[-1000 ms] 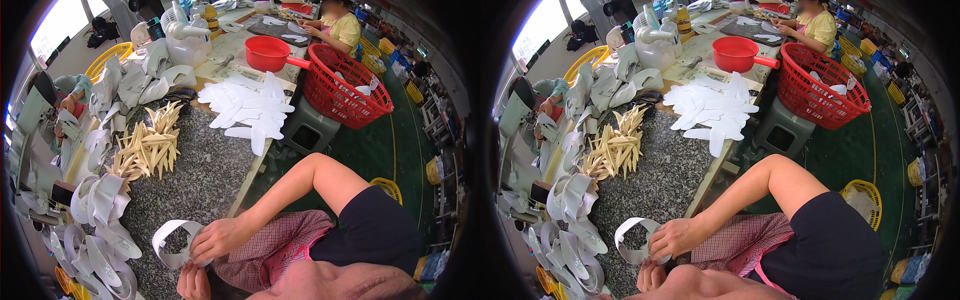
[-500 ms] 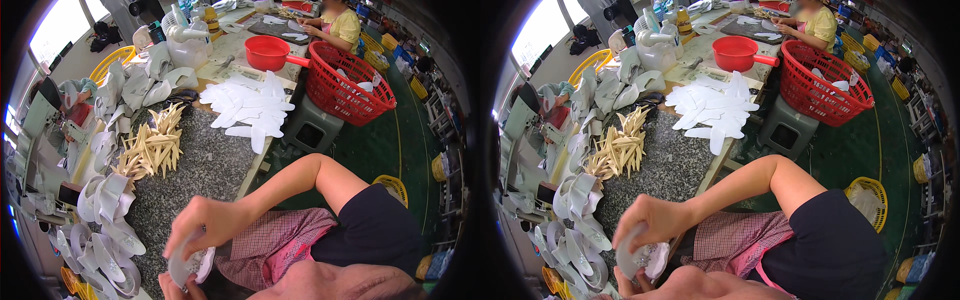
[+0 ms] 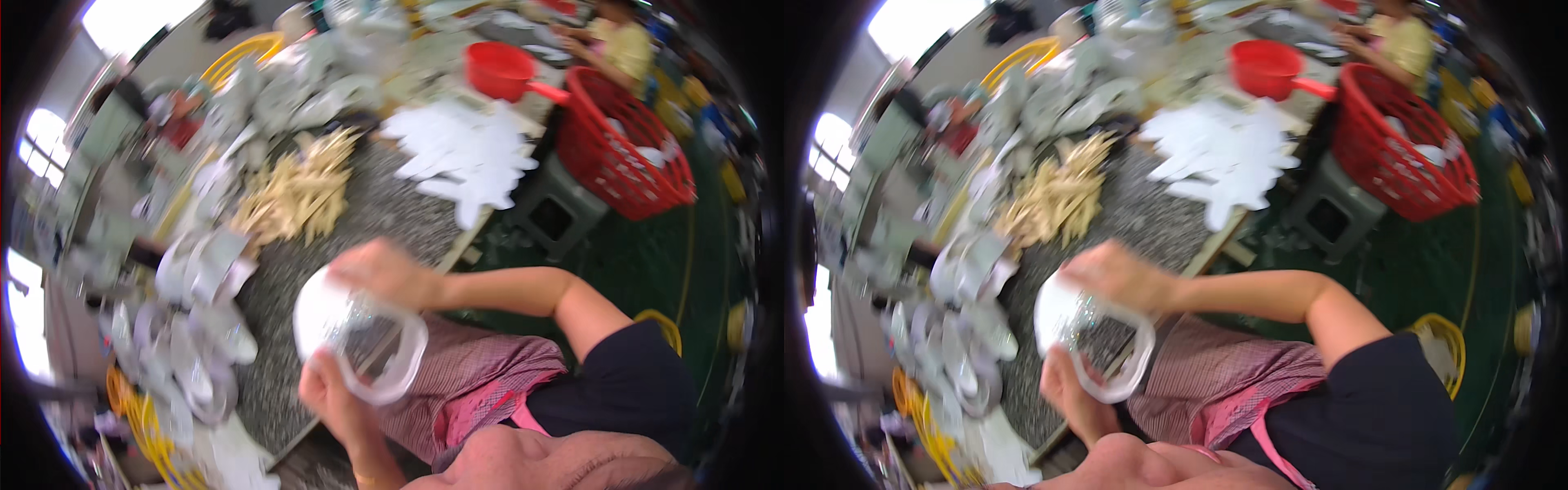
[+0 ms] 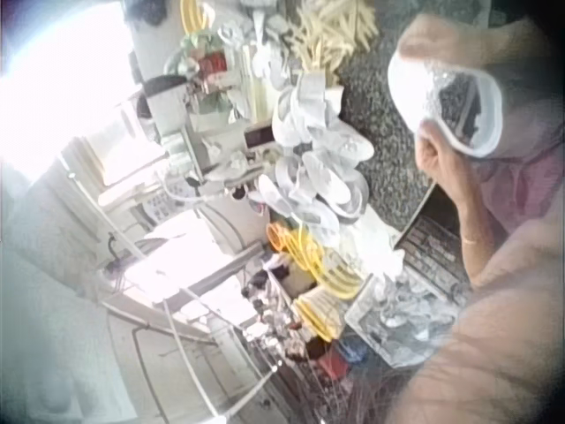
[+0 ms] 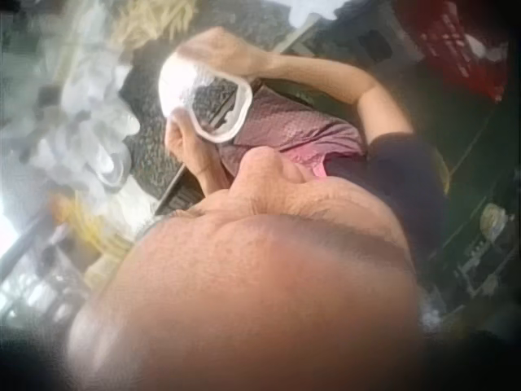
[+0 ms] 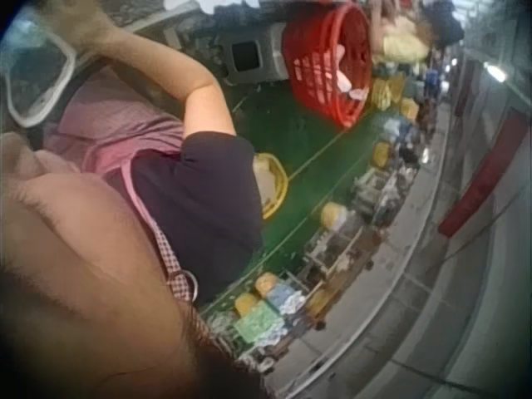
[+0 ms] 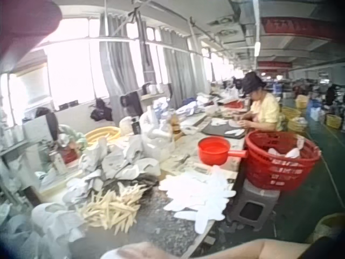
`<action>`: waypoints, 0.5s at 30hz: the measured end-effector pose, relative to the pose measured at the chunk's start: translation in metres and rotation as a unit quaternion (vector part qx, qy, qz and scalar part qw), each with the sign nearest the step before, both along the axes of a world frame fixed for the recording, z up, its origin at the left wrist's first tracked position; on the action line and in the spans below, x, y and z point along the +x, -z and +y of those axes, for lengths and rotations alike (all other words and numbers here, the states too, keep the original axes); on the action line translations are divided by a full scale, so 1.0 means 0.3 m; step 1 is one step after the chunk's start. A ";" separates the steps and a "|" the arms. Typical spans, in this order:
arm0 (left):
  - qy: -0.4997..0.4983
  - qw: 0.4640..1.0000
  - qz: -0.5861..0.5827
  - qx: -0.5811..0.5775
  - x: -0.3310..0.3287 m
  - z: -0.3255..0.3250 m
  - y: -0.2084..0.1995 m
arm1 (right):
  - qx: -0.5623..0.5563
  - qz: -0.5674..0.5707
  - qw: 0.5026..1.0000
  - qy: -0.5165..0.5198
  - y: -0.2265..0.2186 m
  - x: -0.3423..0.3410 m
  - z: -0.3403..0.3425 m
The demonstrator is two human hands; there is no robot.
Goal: The person assembles shoe uppers by taking reinforcement strips and inserts from the workbench, fitting them into the collars of the shoe uppers, and folding and pressing the edges by hand.
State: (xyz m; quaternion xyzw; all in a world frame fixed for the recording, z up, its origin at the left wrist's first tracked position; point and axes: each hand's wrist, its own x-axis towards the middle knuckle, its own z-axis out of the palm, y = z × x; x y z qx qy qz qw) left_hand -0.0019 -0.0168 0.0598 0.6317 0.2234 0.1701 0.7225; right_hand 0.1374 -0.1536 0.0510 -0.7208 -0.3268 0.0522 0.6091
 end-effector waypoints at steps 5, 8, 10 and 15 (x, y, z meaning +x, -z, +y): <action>-0.020 0.996 -0.065 -0.052 0.031 0.011 0.085 | 0.063 -0.148 0.974 0.160 0.024 0.028 -0.032; -0.066 0.993 -0.100 -0.023 0.035 0.000 0.128 | 0.007 -0.218 0.974 0.063 0.020 -0.045 -0.055; -0.051 0.997 -0.062 -0.021 0.027 -0.008 0.139 | -0.053 -0.258 0.964 0.043 0.030 -0.090 -0.032; -0.053 0.993 -0.078 -0.069 0.022 -0.020 0.139 | -0.111 -0.238 0.965 -0.012 0.080 -0.141 0.031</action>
